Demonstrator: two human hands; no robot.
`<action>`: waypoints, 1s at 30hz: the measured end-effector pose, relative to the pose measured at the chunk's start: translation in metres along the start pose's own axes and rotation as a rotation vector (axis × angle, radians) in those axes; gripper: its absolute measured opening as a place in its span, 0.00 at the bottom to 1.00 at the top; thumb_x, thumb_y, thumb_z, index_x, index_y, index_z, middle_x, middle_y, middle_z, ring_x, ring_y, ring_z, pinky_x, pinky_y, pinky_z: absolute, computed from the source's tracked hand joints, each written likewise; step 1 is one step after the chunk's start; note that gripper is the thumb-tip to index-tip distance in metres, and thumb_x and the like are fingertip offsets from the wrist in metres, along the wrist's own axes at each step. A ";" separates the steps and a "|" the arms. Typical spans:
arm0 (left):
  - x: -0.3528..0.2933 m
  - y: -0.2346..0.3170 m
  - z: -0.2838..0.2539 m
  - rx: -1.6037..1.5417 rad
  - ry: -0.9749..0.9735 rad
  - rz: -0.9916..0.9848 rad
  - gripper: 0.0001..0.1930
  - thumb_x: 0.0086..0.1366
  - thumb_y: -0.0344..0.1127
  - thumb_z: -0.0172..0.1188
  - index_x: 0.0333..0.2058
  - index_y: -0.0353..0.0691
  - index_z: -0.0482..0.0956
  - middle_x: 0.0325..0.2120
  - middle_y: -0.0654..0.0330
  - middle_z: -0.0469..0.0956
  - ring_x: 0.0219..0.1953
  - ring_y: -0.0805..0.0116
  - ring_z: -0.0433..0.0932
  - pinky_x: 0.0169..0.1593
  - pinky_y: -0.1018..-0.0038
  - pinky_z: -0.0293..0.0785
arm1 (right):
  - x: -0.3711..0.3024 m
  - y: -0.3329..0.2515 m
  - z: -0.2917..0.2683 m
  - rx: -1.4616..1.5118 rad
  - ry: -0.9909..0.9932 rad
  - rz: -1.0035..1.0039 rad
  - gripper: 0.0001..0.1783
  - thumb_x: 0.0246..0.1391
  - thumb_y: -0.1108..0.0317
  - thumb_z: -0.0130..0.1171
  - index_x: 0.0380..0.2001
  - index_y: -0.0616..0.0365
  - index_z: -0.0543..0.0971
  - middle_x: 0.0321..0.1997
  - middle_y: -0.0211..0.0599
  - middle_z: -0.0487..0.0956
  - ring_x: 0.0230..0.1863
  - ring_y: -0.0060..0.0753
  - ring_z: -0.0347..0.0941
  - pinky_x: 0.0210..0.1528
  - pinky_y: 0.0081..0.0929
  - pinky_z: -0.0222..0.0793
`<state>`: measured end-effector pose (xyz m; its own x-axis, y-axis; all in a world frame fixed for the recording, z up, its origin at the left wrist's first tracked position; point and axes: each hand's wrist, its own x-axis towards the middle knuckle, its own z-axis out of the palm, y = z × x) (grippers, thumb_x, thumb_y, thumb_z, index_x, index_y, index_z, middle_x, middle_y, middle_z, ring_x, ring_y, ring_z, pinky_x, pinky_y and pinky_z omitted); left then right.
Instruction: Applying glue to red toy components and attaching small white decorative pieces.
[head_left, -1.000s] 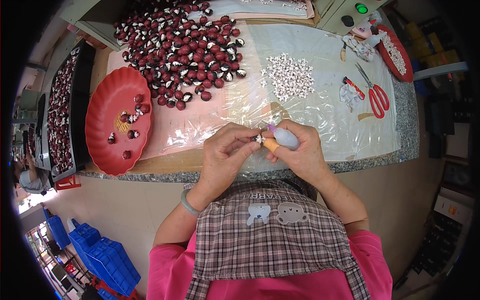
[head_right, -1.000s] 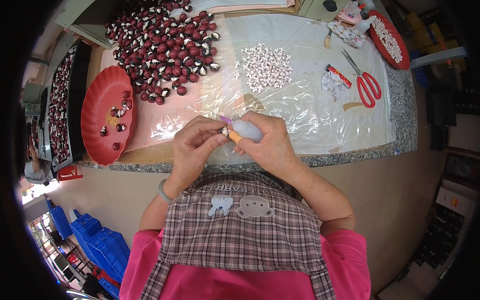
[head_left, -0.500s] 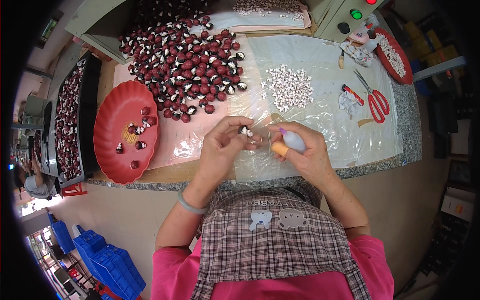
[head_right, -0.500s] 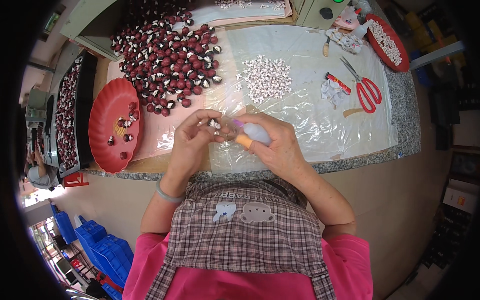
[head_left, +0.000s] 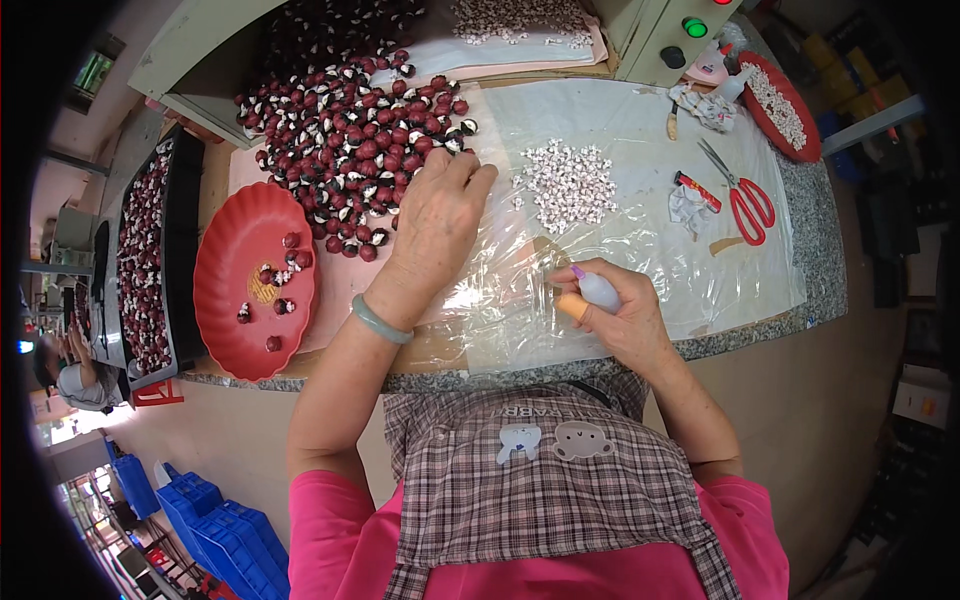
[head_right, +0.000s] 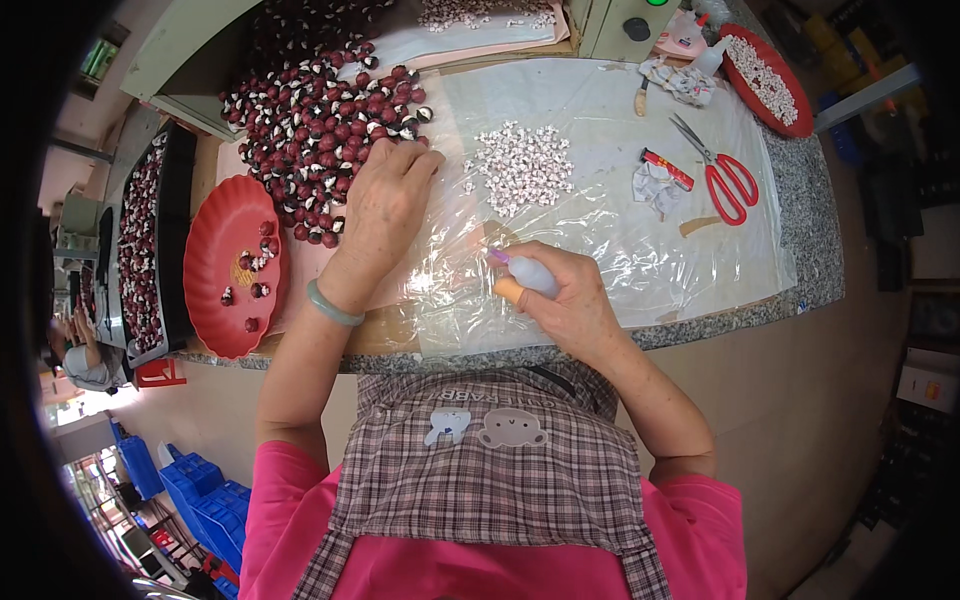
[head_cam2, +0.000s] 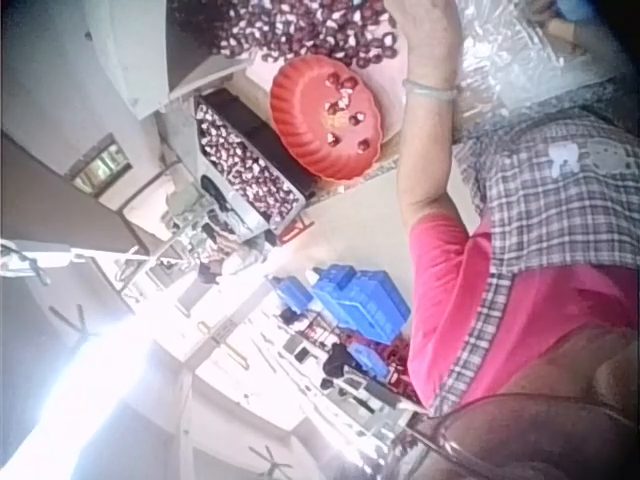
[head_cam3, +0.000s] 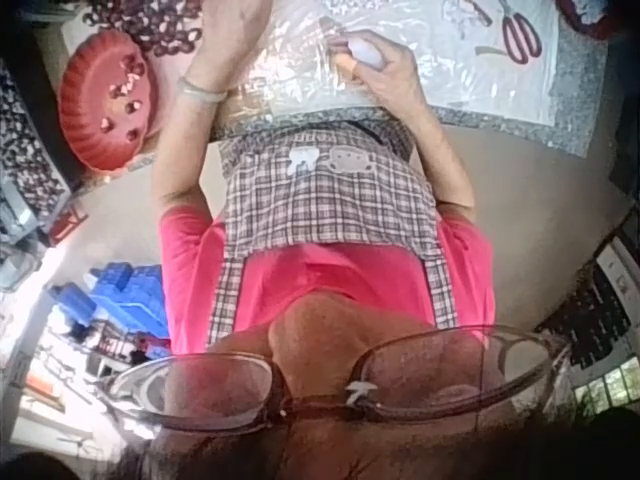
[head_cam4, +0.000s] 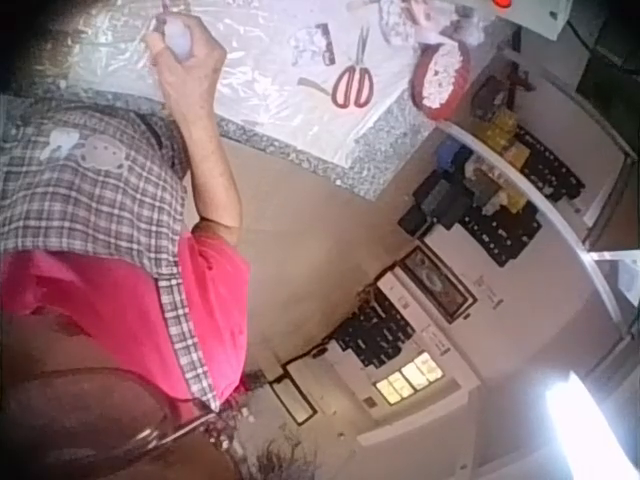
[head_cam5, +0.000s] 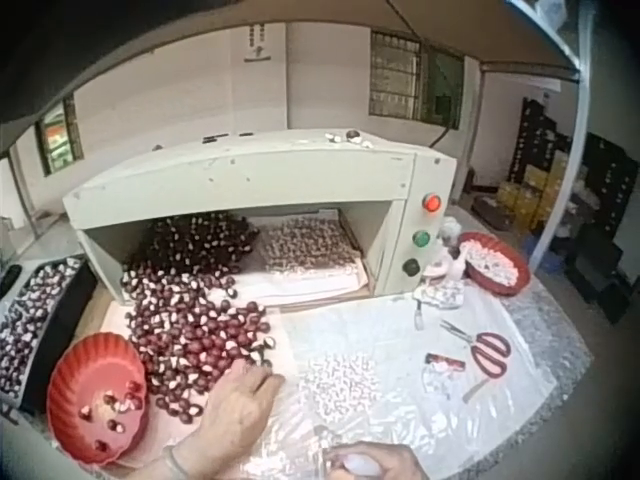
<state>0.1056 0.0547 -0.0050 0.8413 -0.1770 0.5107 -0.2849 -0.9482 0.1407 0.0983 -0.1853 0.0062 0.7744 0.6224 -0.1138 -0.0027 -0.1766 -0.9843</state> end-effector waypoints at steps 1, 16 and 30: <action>0.002 0.004 -0.007 -0.036 0.057 -0.022 0.11 0.52 0.24 0.56 0.37 0.35 0.77 0.32 0.57 0.75 0.35 0.62 0.71 0.37 0.70 0.71 | 0.000 0.002 -0.001 -0.052 0.014 -0.046 0.15 0.53 0.76 0.59 0.45 0.60 0.75 0.35 0.31 0.77 0.32 0.15 0.71 0.30 0.14 0.69; -0.070 0.051 -0.023 -2.492 0.155 -1.138 0.16 0.66 0.27 0.51 0.51 0.26 0.68 0.44 0.47 0.73 0.39 0.68 0.74 0.45 0.78 0.76 | 0.003 0.001 -0.014 0.371 0.100 -0.090 0.23 0.54 0.60 0.61 0.46 0.66 0.70 0.42 0.41 0.74 0.29 0.28 0.75 0.25 0.19 0.70; -0.079 0.061 -0.030 -2.136 0.089 -1.040 0.14 0.63 0.27 0.57 0.48 0.32 0.75 0.44 0.50 0.75 0.41 0.67 0.74 0.41 0.81 0.73 | -0.004 -0.027 -0.003 0.235 0.237 -0.158 0.22 0.51 0.74 0.63 0.49 0.63 0.70 0.38 0.39 0.78 0.29 0.22 0.75 0.26 0.15 0.70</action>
<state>0.0085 0.0186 -0.0115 0.9637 0.0519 -0.2617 0.1126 0.8102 0.5752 0.0968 -0.1856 0.0338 0.9019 0.4292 0.0497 0.0050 0.1047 -0.9945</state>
